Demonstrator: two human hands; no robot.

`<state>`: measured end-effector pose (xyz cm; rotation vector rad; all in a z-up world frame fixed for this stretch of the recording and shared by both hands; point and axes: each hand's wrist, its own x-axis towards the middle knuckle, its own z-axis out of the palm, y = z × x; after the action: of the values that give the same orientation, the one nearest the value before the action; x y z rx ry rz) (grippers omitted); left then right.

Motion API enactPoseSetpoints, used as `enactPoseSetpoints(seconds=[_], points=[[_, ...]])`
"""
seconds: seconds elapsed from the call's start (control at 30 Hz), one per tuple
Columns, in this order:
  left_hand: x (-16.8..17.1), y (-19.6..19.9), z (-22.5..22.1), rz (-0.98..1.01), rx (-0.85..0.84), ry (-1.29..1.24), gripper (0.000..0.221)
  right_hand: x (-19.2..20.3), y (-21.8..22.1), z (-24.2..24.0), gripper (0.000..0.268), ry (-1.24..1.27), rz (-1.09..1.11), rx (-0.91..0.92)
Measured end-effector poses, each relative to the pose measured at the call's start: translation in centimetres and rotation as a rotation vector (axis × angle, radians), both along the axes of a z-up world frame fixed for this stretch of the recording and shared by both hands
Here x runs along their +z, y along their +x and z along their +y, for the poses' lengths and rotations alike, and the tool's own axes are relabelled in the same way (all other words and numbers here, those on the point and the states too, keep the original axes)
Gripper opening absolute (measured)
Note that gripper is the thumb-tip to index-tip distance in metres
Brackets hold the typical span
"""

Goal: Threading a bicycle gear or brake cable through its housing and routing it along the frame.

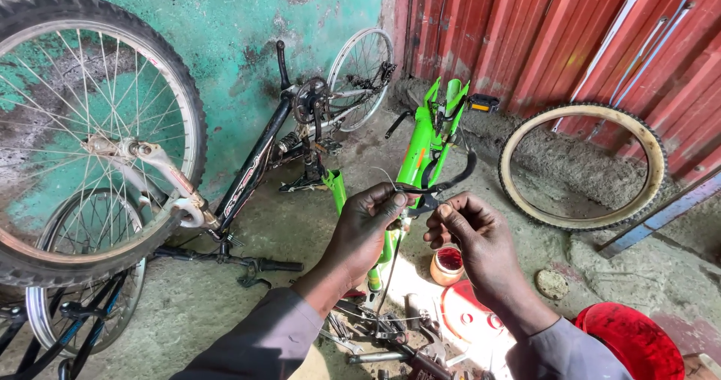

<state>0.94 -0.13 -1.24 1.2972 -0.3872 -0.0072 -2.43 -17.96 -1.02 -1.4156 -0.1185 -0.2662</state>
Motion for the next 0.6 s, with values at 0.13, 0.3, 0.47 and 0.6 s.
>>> enactPoseSetpoints(seconds=[0.13, 0.3, 0.47, 0.6], points=[[0.1, -0.4, -0.2, 0.065, -0.092, -0.06, 0.029, -0.3, 0.4, -0.2, 0.015, 0.029, -0.064, -0.048], [-0.2, -0.1, 0.2, 0.033, -0.132, -0.062, 0.032, -0.2, 0.4, -0.3, 0.016, 0.064, -0.077, -0.075], [-0.8, 0.3, 0.0, -0.013, -0.085, -0.161, 0.018, -0.3, 0.3, -0.2, 0.016, 0.022, -0.146, -0.109], [-0.8, 0.4, 0.0, -0.046, -0.048, -0.171, 0.017, 1.0, -0.4, 0.1, 0.012, -0.119, -0.209, -0.13]])
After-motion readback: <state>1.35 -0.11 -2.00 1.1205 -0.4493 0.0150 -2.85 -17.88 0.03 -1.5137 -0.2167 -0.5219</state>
